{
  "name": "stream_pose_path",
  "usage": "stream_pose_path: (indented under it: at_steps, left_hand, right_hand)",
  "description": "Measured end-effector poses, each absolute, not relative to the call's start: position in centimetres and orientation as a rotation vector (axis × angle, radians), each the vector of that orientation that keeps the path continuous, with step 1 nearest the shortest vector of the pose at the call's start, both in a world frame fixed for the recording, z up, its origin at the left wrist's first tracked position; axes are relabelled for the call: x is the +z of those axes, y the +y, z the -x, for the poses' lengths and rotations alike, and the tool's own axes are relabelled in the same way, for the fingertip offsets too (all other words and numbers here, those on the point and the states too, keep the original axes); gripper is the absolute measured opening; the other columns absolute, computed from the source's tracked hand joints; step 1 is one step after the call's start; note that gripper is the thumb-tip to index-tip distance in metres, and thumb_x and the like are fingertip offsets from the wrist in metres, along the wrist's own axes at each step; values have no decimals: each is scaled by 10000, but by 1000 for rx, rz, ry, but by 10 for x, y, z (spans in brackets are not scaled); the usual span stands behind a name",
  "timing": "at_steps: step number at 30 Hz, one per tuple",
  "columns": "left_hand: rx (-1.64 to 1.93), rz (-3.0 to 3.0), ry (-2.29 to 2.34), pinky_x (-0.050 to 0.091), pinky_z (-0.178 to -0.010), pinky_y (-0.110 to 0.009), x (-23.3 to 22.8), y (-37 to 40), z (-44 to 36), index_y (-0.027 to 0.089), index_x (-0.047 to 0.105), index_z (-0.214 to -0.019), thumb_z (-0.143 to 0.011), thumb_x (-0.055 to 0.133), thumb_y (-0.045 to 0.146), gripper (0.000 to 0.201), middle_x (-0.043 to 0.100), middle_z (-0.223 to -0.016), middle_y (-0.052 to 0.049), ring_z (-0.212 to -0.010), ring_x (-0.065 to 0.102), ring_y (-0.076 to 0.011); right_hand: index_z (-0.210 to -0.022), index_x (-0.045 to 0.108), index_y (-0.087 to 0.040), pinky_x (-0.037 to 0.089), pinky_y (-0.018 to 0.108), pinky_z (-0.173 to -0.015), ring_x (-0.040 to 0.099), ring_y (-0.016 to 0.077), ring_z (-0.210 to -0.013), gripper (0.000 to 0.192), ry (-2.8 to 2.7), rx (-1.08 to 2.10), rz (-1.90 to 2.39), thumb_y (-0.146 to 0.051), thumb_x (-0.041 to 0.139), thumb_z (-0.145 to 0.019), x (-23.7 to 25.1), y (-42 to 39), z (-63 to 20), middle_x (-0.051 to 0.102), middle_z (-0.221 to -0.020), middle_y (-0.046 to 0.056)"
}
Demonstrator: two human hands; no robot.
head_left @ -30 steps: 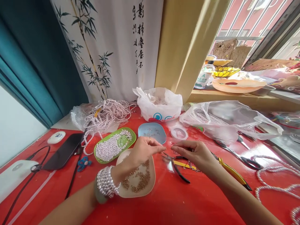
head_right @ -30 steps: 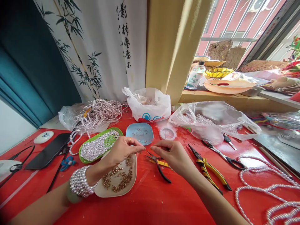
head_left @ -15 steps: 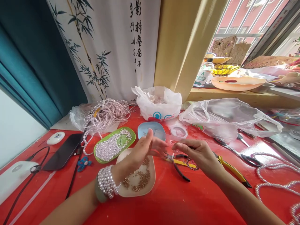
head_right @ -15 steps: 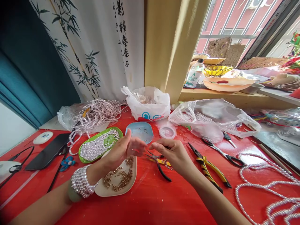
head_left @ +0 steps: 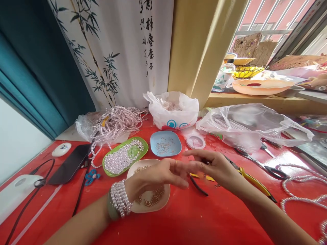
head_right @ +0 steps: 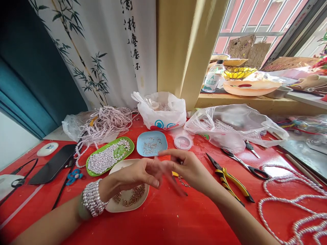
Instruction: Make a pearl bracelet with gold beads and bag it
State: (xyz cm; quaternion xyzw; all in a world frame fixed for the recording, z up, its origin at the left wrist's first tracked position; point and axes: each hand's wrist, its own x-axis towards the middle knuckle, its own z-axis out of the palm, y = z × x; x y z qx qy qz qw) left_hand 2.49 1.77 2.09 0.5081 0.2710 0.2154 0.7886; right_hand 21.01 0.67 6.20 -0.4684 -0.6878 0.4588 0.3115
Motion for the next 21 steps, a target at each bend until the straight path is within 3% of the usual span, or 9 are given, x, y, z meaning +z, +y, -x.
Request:
stream_pose_path:
  at_steps: [4, 11, 21]
  left_hand:
    - [507, -1130, 768, 430, -708, -278, 24, 19, -25, 149, 689, -850, -653, 682, 310, 254, 661, -877, -77, -781, 569, -157]
    - [572, -1115, 840, 471, -682, -255, 20, 18, -28, 135, 695, -861, -701, 631, 363, 286, 702, -828, -96, -708, 621, -146]
    - [603, -1156, 862, 467, -793, -312, 18, 11, -33, 136, 713, -727, -655, 676, 281, 166, 711, -775, -87, -798, 636, -205]
  right_hand:
    - [-921, 654, -154, 221, 193, -383, 285, 49, -405, 354, -1511, 1290, 1411, -445, 592, -727, 69, 15, -218, 395, -526, -53]
    - [-856, 667, -172, 164, 206, -389, 259, 50, -436, 294, -1398, 1274, 1326, -409, 656, -683, 86, 11, -228, 356, -538, -58]
    - [-846, 658, -234, 371, 200, -430, 457, 95, -506, 171, -1609, 1123, 1258, -365, 596, -757, 106, -20, -224, 533, -633, -6]
